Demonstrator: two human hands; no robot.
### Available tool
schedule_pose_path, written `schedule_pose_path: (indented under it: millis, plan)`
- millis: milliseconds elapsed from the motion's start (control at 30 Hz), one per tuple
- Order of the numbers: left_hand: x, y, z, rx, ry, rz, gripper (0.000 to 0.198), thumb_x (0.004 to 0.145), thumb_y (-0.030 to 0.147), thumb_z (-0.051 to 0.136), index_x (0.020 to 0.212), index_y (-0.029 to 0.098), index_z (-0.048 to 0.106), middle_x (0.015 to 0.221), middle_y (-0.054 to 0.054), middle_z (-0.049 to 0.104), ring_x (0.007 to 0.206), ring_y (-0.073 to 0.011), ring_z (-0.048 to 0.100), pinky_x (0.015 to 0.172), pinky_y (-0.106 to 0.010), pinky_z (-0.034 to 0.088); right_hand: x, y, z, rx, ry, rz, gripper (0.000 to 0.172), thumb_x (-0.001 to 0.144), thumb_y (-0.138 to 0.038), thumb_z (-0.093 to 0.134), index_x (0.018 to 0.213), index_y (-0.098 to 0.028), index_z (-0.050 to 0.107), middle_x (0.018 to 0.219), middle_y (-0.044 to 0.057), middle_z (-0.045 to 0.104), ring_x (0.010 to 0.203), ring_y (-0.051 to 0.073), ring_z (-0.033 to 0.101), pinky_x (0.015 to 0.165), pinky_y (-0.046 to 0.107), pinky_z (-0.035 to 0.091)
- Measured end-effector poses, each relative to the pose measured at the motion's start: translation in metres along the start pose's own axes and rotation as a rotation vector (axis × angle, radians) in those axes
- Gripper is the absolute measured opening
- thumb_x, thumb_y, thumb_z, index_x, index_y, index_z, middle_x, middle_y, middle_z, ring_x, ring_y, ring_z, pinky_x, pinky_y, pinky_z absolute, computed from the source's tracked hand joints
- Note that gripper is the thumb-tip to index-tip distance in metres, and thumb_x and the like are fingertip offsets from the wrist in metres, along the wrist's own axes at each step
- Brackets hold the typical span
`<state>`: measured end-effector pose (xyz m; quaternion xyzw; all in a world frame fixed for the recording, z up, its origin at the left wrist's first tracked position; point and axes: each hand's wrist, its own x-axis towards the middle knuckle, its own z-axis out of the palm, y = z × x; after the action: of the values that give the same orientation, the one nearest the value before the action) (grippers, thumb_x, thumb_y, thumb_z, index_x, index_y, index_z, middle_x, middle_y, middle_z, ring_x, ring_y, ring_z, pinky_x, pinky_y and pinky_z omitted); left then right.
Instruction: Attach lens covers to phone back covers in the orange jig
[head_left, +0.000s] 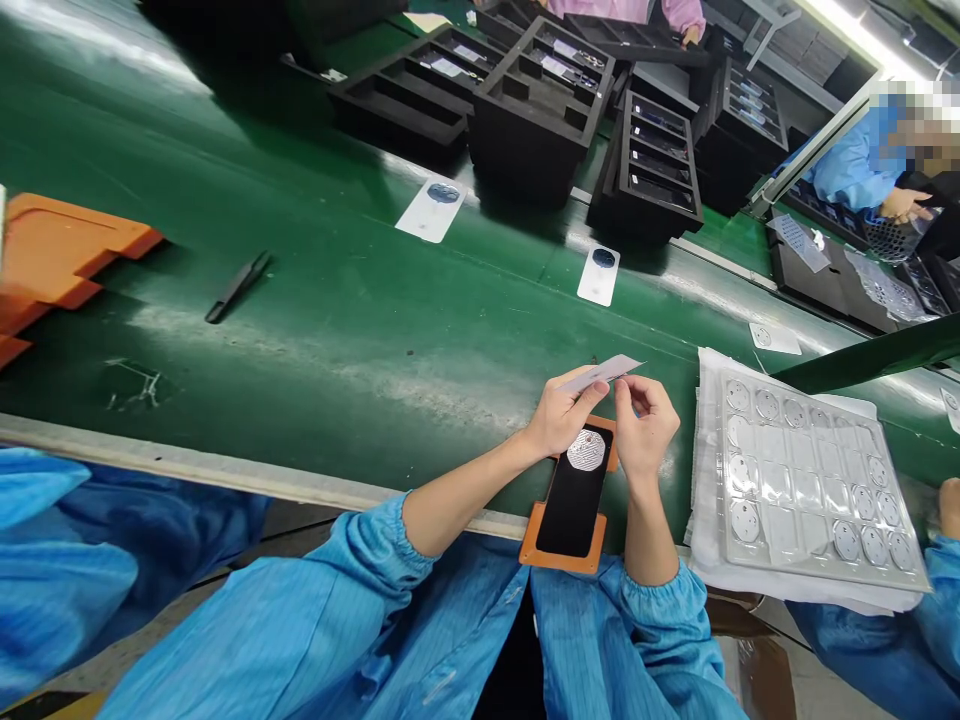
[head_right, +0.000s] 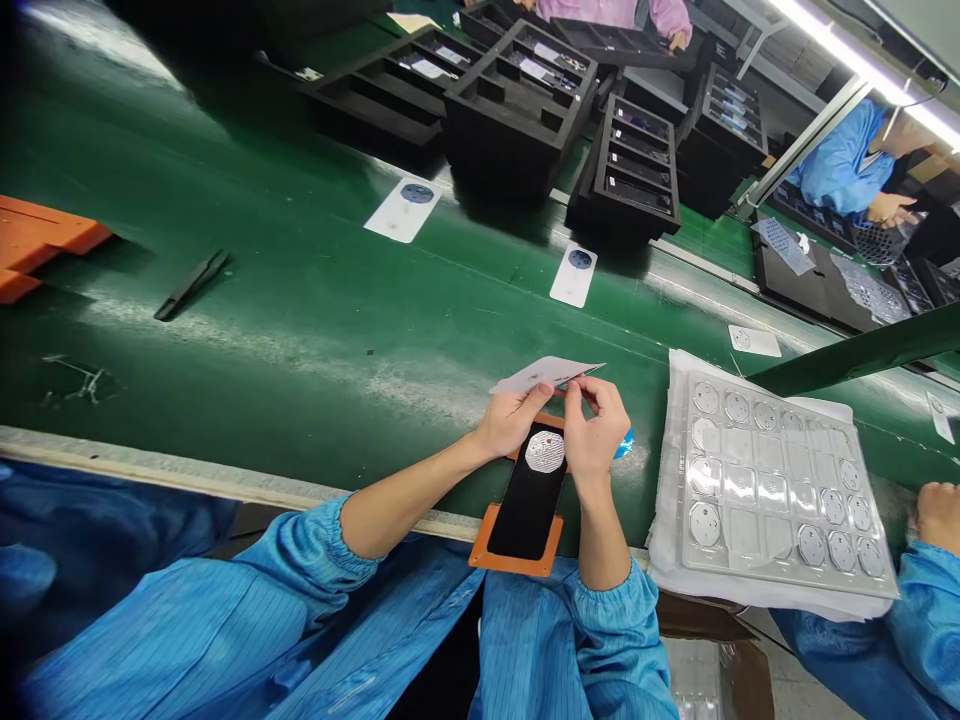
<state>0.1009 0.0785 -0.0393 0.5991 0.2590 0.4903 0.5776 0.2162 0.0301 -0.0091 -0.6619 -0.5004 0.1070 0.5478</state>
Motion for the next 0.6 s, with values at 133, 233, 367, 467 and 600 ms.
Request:
schedule_pose_path:
  millis: [133,233,367,467,600]
  plan:
    - [0.000,0.002,0.000,0.107,-0.016,0.143,0.042,0.101,0.047,0.051,0.128,0.020,0.071,0.128,-0.011,0.070,0.120,-0.0263,0.065,0.106,-0.039,0.050,-0.001,0.003,0.002,0.026,0.013,0.012,0.017,0.091,-0.034,0.060,0.087,-0.019,0.068,0.089,0.005,0.069,0.081,0.017,0.066,0.075,0.031,0.058]
    - [-0.002,-0.001,-0.001,0.195,-0.038,0.251,0.041,0.100,0.041,0.053,0.132,0.020,0.067,0.136,-0.013,0.065,0.126,-0.0267,0.062,0.109,-0.041,0.048,-0.002,0.004,0.002,0.010,0.012,0.044,0.018,0.090,-0.035,0.059,0.090,-0.019,0.068,0.090,0.004,0.070,0.082,0.017,0.066,0.074,0.030,0.057]
    - [-0.005,-0.005,0.000,0.207,-0.081,0.275,0.043,0.097,0.037,0.057,0.136,0.020,0.064,0.142,-0.013,0.061,0.131,-0.0274,0.058,0.113,-0.042,0.046,-0.001,0.003,0.004,-0.068,0.026,0.023,0.016,0.087,-0.035,0.059,0.085,-0.020,0.065,0.082,0.001,0.068,0.075,0.016,0.062,0.069,0.028,0.053]
    - [-0.003,-0.007,0.003,0.127,-0.070,0.120,0.038,0.097,0.040,0.058,0.127,0.020,0.070,0.131,-0.010,0.069,0.125,-0.0279,0.063,0.111,-0.042,0.048,0.005,0.007,0.003,-0.148,0.047,0.014,0.017,0.085,-0.034,0.056,0.076,-0.020,0.063,0.077,0.001,0.067,0.072,0.016,0.060,0.070,0.029,0.050]
    - [0.010,-0.010,0.000,-0.239,0.148,-0.332,0.041,0.093,0.050,0.063,0.105,0.013,0.074,0.102,-0.012,0.078,0.097,-0.0275,0.075,0.090,-0.041,0.061,0.016,0.030,-0.022,-0.274,0.063,0.236,0.011,0.073,-0.029,0.058,0.068,-0.021,0.063,0.072,0.002,0.068,0.069,0.018,0.062,0.071,0.031,0.051]
